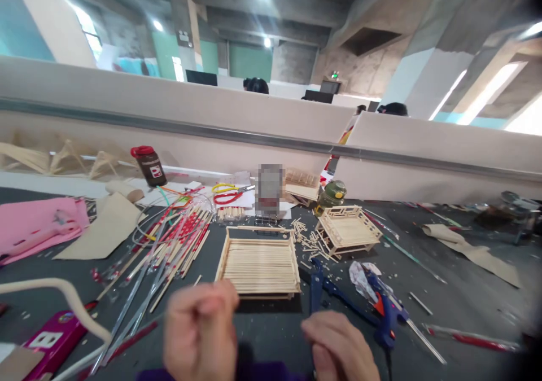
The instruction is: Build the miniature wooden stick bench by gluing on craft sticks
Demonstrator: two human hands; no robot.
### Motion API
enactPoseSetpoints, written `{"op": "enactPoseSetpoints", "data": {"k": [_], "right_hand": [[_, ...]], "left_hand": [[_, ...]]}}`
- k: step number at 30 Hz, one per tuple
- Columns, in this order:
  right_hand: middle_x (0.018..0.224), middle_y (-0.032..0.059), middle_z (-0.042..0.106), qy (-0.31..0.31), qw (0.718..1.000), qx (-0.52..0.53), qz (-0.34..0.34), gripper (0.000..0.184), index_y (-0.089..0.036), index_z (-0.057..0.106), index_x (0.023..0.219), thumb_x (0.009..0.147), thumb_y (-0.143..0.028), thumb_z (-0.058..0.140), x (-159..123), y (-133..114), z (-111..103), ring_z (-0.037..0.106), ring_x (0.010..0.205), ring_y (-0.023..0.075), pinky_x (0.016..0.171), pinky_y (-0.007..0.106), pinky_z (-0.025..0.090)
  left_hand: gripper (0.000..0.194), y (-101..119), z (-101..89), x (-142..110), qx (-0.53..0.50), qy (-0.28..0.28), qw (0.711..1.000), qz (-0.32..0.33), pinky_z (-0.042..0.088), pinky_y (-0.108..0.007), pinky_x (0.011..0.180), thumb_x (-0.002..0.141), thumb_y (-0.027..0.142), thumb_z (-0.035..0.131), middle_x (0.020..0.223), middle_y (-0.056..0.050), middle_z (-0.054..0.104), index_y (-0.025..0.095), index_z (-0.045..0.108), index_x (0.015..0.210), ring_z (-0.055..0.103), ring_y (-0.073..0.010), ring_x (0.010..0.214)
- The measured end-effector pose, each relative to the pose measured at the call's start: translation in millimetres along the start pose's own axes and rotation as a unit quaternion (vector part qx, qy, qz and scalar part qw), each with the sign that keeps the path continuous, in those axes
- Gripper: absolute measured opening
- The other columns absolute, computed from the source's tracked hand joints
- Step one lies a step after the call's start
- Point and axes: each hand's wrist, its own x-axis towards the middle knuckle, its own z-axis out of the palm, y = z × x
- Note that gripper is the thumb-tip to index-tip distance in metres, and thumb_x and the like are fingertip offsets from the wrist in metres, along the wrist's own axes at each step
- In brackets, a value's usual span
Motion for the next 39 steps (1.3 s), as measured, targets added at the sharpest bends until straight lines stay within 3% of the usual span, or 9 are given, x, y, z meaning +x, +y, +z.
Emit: {"op": "enactPoseSetpoints", "data": {"k": [4,8,10,13,16,19,24,32,39], "right_hand": [[0.143,0.017,0.046,0.086,0.996,0.015,0.022,0.027,-0.018,0.067,0.113,0.086,-0.021,0.063,26.0,12.3,-5.1,0.05,0.127,0.0342,0.097,0.052,0.046],[0.073,0.0018,0.065,0.044,0.995,-0.001,0.088,0.019,-0.018,0.069,0.095,0.096,-0.019,0.05,35.6,31.0,-9.4,0.066,0.078,0.0183,0.107,0.054,0.036],[0.061,-0.0023,0.06,0.043,0.99,-0.01,0.138,0.022,-0.017,0.066,0.102,0.099,-0.024,0.046,36.2,39.3,-9.3,0.063,0.066,0.0167,0.103,0.051,0.04],[0.113,0.0147,0.066,0.026,0.988,-0.054,0.144,0.037,-0.015,0.056,0.126,0.094,-0.032,0.052,35.8,48.7,-4.9,0.06,0.112,0.0272,0.102,0.05,0.041],[0.124,0.0154,0.063,-0.034,0.983,-0.068,0.164,0.045,-0.017,0.051,0.134,0.091,-0.031,0.053,32.4,54.5,1.5,0.058,0.116,0.0279,0.098,0.048,0.044],[0.111,0.0108,0.069,-0.054,0.979,-0.063,0.186,0.039,-0.019,0.052,0.131,0.093,-0.028,0.051,28.0,53.8,4.8,0.064,0.103,0.0251,0.093,0.045,0.048],[0.107,0.0109,0.067,-0.004,0.997,-0.062,0.036,0.023,-0.018,0.064,0.113,0.093,-0.021,0.055,37.6,26.6,5.6,0.062,0.103,0.0233,0.094,0.04,0.047],[0.095,0.0077,0.067,-0.291,0.95,-0.105,0.037,0.023,-0.02,0.072,0.104,0.092,-0.015,0.052,80.4,-26.6,69.1,0.064,0.09,0.0216,0.077,0.029,0.048],[0.098,0.0105,0.067,-0.391,0.888,-0.221,0.099,0.025,-0.019,0.073,0.094,0.094,-0.02,0.048,85.6,-17.2,134.0,0.064,0.091,0.0222,0.07,0.028,0.044]], "left_hand": [[0.009,6.7,-1.5,65.3,-0.009,0.181,0.982,0.049,0.028,-0.023,0.048,0.088,0.029,0.06,0.05,0.009,0.032,0.026,0.052,0.088,0.026,-0.0097,0.044],[0.035,-25.8,-32.2,97.5,0.004,0.241,0.969,-0.043,0.032,-0.019,0.049,0.069,0.021,0.07,0.075,0.007,0.054,0.024,0.052,0.1,0.041,-0.0069,0.054],[0.037,-42.3,-42.3,102.4,0.031,0.184,0.974,-0.128,0.037,-0.019,0.05,0.062,0.025,0.074,0.076,0.006,0.055,0.021,0.058,0.095,0.045,-0.0062,0.056],[0.041,-56.3,-45.8,101.3,0.044,0.071,0.962,-0.261,0.042,-0.021,0.048,0.053,0.033,0.081,0.082,0.0,0.063,0.016,0.065,0.086,0.057,-0.011,0.061],[0.046,-62.5,-43.4,96.7,0.055,0.034,0.943,-0.327,0.043,-0.021,0.047,0.049,0.041,0.083,0.087,-0.003,0.067,0.016,0.069,0.084,0.059,-0.0114,0.06],[0.049,-68.1,-41.0,92.4,0.06,0.025,0.937,-0.343,0.042,-0.02,0.046,0.047,0.043,0.085,0.081,-0.004,0.069,0.014,0.072,0.083,0.058,-0.0105,0.057],[0.047,-74.1,-36.5,88.3,0.043,0.028,0.941,-0.335,0.041,-0.019,0.045,0.047,0.045,0.084,0.074,-0.005,0.068,0.012,0.073,0.079,0.058,-0.0106,0.055],[0.038,-76.3,-32.2,87.6,-0.012,0.103,0.956,-0.274,0.036,-0.015,0.044,0.049,0.033,0.076,0.065,0.004,0.063,0.016,0.068,0.082,0.049,-0.0053,0.049],[0.038,-77.6,-30.8,84.9,-0.055,0.096,0.942,-0.317,0.038,-0.017,0.043,0.048,0.024,0.076,0.066,0.003,0.065,0.014,0.067,0.084,0.051,-0.0058,0.048]]}}
